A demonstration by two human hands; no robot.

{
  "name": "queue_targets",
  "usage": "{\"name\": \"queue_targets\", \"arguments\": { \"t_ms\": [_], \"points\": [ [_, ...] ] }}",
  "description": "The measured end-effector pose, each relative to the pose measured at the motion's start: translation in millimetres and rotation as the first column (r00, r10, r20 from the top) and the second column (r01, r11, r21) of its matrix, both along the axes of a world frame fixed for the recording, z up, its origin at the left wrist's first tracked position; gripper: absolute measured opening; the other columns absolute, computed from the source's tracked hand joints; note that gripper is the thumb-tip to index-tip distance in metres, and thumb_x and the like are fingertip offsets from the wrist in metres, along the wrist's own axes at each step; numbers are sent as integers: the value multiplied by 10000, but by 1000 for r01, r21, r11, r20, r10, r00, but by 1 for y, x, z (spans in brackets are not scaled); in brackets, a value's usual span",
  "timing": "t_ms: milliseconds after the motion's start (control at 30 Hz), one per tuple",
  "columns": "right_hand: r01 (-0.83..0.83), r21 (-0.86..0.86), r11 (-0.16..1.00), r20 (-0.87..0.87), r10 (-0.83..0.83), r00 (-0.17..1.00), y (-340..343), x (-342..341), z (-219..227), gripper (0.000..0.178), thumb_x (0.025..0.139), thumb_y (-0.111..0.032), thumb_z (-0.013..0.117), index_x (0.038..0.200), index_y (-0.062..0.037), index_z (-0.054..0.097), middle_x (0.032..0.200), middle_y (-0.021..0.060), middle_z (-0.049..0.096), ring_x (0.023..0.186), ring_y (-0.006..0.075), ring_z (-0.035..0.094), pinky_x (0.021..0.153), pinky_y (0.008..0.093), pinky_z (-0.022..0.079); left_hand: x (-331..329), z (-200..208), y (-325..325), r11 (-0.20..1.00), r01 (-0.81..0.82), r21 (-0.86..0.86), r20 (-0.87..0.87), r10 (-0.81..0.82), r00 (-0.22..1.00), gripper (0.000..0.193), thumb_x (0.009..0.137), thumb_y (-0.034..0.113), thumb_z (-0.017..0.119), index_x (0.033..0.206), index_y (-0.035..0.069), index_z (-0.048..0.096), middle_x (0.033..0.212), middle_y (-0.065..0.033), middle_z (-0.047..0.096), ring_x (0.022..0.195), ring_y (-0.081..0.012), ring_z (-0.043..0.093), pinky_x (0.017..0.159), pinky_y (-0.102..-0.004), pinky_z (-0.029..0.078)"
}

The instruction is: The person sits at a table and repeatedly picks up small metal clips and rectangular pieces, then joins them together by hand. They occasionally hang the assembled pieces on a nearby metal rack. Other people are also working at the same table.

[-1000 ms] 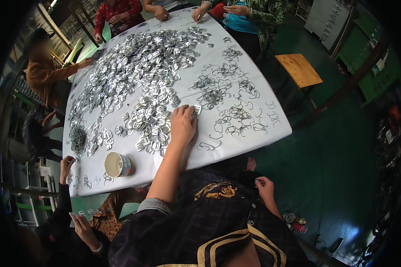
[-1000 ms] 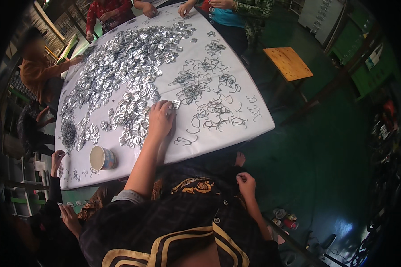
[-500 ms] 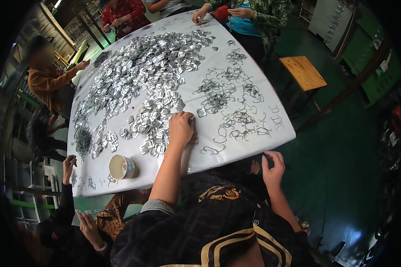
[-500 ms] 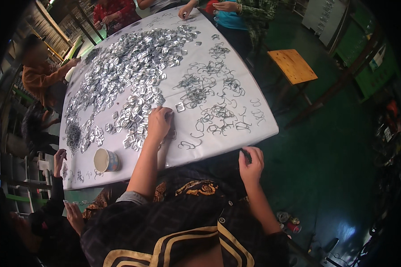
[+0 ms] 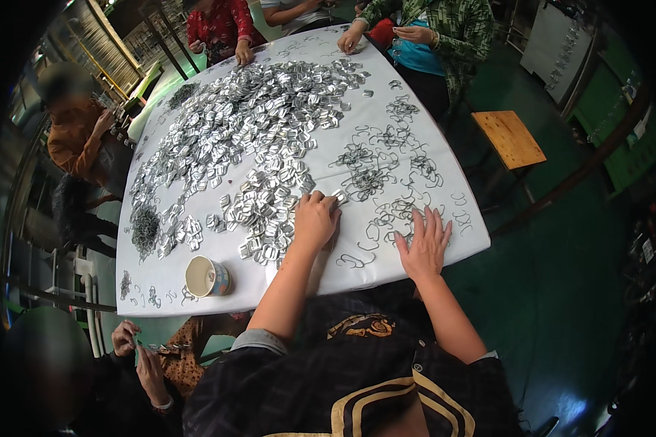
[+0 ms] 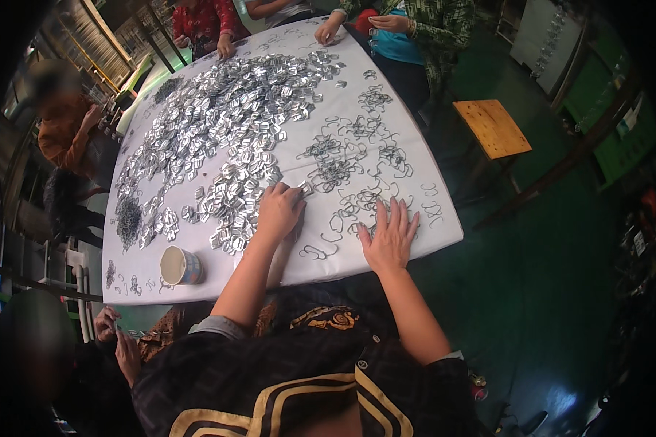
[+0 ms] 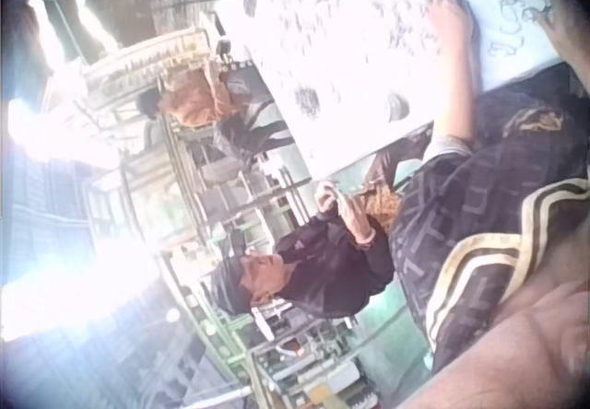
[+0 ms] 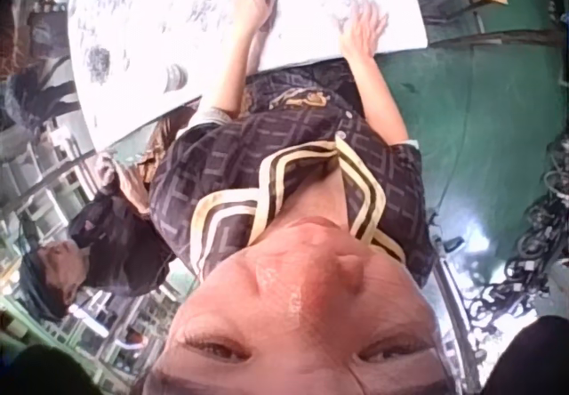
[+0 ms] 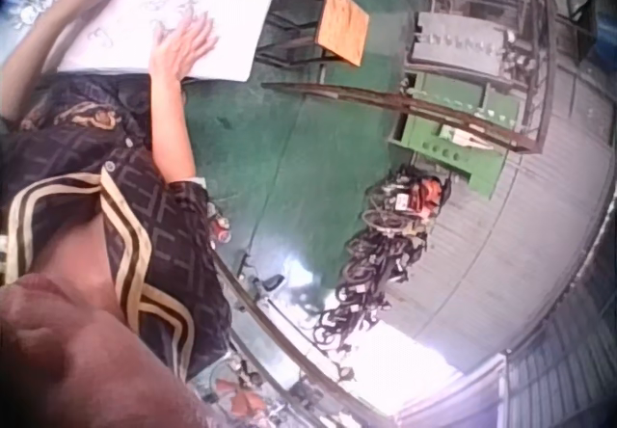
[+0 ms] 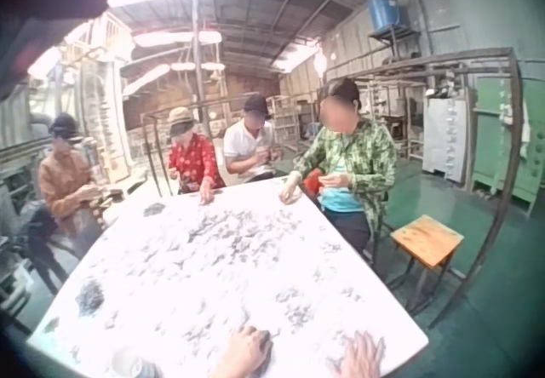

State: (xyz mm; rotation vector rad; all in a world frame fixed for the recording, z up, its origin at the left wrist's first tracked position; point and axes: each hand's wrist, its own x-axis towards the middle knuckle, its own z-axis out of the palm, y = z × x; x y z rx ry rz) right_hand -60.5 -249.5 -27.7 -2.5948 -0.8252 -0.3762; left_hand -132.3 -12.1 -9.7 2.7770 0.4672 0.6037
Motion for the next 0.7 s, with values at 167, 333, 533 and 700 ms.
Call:
{"name": "queue_targets", "arguments": {
  "t_ms": [167,333,533,700],
  "points": [
    [18,10,1000,-22,-17,1000,2,0,1,619,857,-410,587,1329,-46,423,1378,192,391,1338,362,281,1118,583,98,8,-2,-1,999,4,51,30,-6,1000,220,750,183,710,891,18,668,877,-142,616,840,-336,570,750,-417,476],
    [27,10,1000,-26,-27,999,1,1,1,619,853,-410,587,1326,-45,426,1373,189,400,1333,361,289,1119,579,102,15,4,-5,997,-54,54,-35,56,998,217,752,198,728,864,25,660,885,-146,619,811,-356,574,743,-419,481],
    [27,31,999,-23,-26,999,1,1,0,617,850,-406,590,1326,-48,429,1376,178,404,1330,355,298,1124,570,97,20,-9,11,982,-160,99,33,157,987,171,791,172,678,875,27,644,865,-149,617,797,-357,570,720,-428,472],
    [46,18,999,-40,-45,998,1,3,0,638,842,-411,599,1337,-54,414,1373,179,402,1335,355,289,1123,578,105,32,3,17,992,-113,59,21,111,994,213,777,145,662,937,7,630,1010,-177,576,941,-358,539,834,-451,440]
  ]
}}
